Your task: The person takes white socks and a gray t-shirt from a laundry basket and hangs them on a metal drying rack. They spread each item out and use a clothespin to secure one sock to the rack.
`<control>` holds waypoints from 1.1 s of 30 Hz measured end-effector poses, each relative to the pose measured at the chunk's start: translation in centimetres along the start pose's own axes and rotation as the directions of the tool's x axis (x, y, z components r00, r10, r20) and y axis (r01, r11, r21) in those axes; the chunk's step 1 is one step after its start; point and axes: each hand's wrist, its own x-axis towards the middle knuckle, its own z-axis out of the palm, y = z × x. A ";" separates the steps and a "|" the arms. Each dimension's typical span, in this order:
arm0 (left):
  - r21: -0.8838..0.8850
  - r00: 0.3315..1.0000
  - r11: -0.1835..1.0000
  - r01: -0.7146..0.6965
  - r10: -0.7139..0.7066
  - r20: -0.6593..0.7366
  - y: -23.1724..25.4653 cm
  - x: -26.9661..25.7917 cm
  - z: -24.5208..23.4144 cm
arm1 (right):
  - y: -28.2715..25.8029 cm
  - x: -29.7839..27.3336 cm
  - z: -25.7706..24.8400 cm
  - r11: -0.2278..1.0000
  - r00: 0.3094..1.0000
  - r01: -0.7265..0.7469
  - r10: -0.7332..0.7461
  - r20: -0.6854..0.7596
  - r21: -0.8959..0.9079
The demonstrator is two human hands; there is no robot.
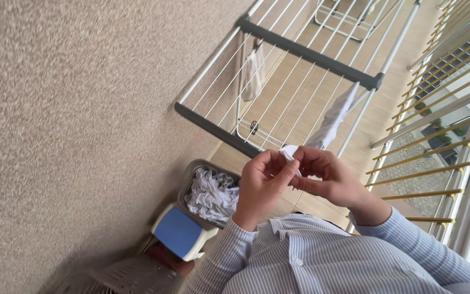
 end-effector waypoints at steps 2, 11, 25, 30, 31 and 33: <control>-0.027 1.000 0.999 0.019 -0.019 0.017 0.5 0.2 1.6 | -1.2 -0.3 -0.7 0.997 1.000 -0.007 0.008 -0.021 0.081; 0.055 0.998 0.997 0.057 -0.057 -0.007 -0.3 1.8 8.3 | 0.0 -1.1 -7.9 0.999 0.991 0.027 -0.023 -0.135 0.029; -0.104 0.997 0.991 0.078 -0.076 0.028 -7.0 4.1 14.3 | 6.4 -3.0 -17.6 0.955 0.931 -0.066 0.163 -0.328 0.288; 0.124 0.948 0.989 0.080 -0.037 -0.315 -12.0 6.3 13.5 | 3.5 -4.6 -16.8 0.918 0.977 -0.121 0.177 -0.117 0.378; 0.127 0.949 0.989 0.077 -0.034 -0.313 -11.0 6.0 14.2 | 4.1 -4.3 -17.3 0.918 0.978 -0.117 0.173 -0.118 0.379; 0.103 0.939 0.993 0.058 -0.019 -0.344 -9.2 5.0 15.6 | 5.3 -4.0 -18.2 0.998 0.978 -0.041 0.032 -0.208 -0.040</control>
